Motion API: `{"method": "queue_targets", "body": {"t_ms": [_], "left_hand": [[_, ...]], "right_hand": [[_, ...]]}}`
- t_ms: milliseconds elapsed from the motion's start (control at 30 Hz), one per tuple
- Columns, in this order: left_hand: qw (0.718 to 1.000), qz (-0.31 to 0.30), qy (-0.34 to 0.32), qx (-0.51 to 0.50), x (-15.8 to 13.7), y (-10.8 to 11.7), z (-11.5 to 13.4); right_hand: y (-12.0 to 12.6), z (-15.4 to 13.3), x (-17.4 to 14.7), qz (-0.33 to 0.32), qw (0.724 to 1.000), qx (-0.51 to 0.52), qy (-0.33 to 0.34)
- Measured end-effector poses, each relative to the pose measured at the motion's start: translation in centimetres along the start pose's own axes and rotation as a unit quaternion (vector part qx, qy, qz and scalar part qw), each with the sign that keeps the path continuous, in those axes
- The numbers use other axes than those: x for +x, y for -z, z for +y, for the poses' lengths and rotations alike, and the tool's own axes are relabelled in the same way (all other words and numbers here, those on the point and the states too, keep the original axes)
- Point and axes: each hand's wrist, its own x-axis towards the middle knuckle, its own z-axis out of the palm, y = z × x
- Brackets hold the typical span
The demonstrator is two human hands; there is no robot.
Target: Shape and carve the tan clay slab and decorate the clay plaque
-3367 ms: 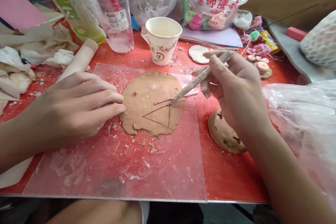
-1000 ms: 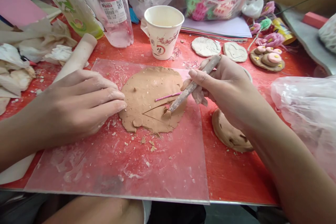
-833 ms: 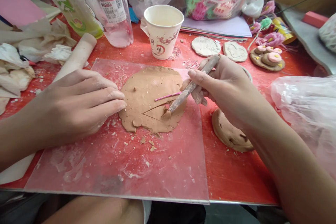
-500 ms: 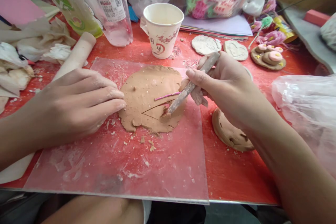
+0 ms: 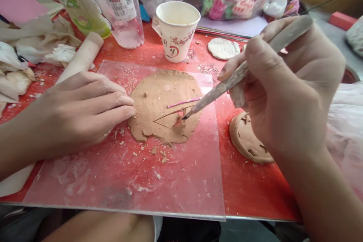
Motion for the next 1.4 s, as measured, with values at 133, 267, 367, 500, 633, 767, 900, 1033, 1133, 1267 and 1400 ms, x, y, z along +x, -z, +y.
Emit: {"method": "queue_targets", "body": {"t_ms": [133,267,367,500,633,767,900,1033,1133,1267,1400], "left_hand": [[1.000,-0.003,-0.011,0.023,0.0,0.1,0.0],[1.000,-0.004,-0.012,0.026,-0.1,0.3,0.1],[1.000,0.013,-0.011,-0.004,-0.1,0.5,0.3],[0.996,0.011,-0.020,-0.092,-0.2,0.7,0.5],[0.990,-0.012,-0.035,-0.137,-0.1,0.7,0.5],[0.989,-0.014,-0.045,-0.137,-0.2,0.7,0.5],[0.986,-0.013,-0.045,-0.157,-0.2,0.8,0.6],[0.984,-0.016,-0.037,-0.171,0.1,0.8,0.8],[0.985,-0.016,-0.024,-0.169,0.5,0.8,0.9],[0.982,-0.022,-0.015,-0.184,0.7,0.6,0.9],[0.983,-0.028,-0.018,-0.182,0.6,0.6,0.8]], "right_hand": [[-1.1,-0.3,-0.8,-0.034,0.999,0.030,0.007],[-1.6,0.2,-1.1,-0.058,0.996,0.043,0.053],[-1.5,0.9,-0.8,-0.052,0.996,0.043,0.064],[-1.4,1.9,-0.1,-0.065,0.990,0.076,0.099],[-1.5,2.4,0.5,-0.060,0.990,0.096,0.079],[-1.8,2.5,0.6,-0.025,0.993,0.102,0.061],[-1.8,2.4,0.6,-0.004,0.994,0.095,0.045],[-1.0,2.3,1.2,0.035,0.993,0.099,0.054],[-0.3,2.2,1.8,0.070,0.987,0.139,0.037],[-0.3,2.0,1.8,0.072,0.985,0.158,0.013],[-0.8,1.9,1.1,0.032,0.987,0.154,0.021]]}}
